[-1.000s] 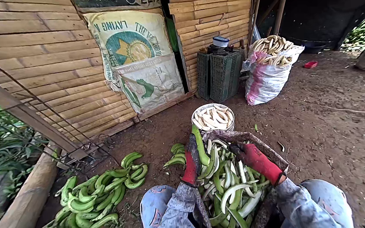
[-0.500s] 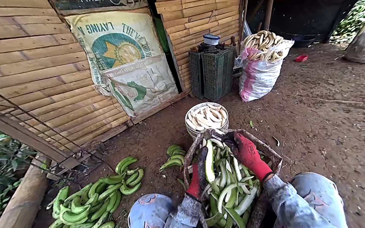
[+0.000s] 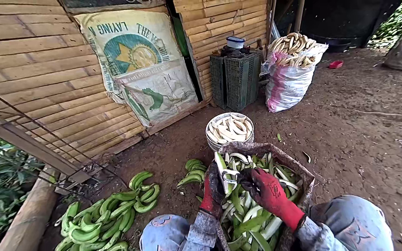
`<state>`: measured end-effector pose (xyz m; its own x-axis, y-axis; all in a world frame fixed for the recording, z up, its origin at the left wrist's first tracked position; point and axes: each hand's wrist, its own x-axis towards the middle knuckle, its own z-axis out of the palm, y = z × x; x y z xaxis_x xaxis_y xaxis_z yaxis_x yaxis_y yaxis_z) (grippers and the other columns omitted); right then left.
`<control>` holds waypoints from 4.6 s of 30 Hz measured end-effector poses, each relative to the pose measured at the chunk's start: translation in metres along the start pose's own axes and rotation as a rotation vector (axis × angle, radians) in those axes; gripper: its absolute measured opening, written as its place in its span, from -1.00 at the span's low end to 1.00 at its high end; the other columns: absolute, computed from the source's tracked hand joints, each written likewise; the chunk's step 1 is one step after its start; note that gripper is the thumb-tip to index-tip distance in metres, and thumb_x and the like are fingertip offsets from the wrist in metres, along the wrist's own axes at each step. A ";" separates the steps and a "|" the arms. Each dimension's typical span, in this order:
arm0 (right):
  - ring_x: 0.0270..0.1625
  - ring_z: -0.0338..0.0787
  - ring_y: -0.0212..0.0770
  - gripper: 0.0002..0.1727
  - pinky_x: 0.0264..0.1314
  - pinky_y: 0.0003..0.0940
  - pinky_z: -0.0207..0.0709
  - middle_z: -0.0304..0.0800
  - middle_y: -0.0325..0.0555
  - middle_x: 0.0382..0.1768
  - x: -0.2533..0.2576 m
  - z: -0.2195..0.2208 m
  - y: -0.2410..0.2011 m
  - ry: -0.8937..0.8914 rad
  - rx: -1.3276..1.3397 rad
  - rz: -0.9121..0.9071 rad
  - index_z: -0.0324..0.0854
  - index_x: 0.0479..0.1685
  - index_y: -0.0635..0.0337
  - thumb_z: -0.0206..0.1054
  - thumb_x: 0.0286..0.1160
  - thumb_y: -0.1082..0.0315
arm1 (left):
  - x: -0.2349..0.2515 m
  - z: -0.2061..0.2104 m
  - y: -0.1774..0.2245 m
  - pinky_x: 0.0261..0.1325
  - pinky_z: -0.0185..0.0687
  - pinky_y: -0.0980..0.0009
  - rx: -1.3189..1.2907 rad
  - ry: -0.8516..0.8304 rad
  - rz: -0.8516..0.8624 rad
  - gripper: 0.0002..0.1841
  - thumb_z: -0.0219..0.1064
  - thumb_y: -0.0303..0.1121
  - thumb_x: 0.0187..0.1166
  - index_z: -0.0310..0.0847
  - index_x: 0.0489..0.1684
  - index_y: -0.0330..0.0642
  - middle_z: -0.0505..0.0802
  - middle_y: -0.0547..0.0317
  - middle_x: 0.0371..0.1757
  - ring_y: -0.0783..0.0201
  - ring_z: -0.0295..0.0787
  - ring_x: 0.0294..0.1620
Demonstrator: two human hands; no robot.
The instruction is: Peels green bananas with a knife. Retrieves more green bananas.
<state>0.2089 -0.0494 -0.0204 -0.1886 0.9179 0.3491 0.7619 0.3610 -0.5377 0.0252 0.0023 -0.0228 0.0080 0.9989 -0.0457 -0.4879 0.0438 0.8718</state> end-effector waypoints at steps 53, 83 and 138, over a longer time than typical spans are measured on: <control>0.29 0.78 0.13 -0.51 0.44 0.04 0.55 0.77 0.25 0.23 0.039 0.016 0.029 0.038 0.185 0.253 0.58 0.46 0.32 0.24 0.60 0.28 | -0.005 -0.001 -0.002 -0.78 0.53 0.52 -0.012 -0.102 -0.181 -0.53 -0.24 -0.11 0.91 0.53 0.33 -0.19 0.72 0.20 -0.44 0.42 0.54 -0.77; -0.20 0.81 -0.38 -0.33 -0.04 -0.30 0.71 0.87 -0.25 -0.20 0.038 0.022 -0.025 -0.186 0.494 0.162 0.68 0.30 0.11 0.65 0.19 -0.03 | 0.004 -0.002 0.011 0.18 0.65 0.53 0.392 0.333 0.335 -0.65 0.22 -0.34 0.72 0.55 0.28 -0.46 0.80 0.05 0.01 0.50 0.74 0.00; -0.17 0.91 0.29 -0.51 -0.28 0.33 0.68 0.88 0.23 0.01 0.087 0.116 0.043 0.026 -0.205 -0.013 0.80 0.22 0.13 0.50 0.21 0.24 | 0.122 -0.332 0.002 0.10 0.66 -0.05 0.991 0.308 -0.526 -0.50 0.37 -0.13 0.64 0.54 0.34 -0.38 0.75 -0.27 0.08 -0.07 0.74 -0.03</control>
<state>0.1530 0.0645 -0.1022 -0.1847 0.9080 0.3760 0.8701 0.3289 -0.3670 -0.2642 0.1188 -0.1883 -0.2718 0.8141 -0.5132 0.4099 0.5805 0.7036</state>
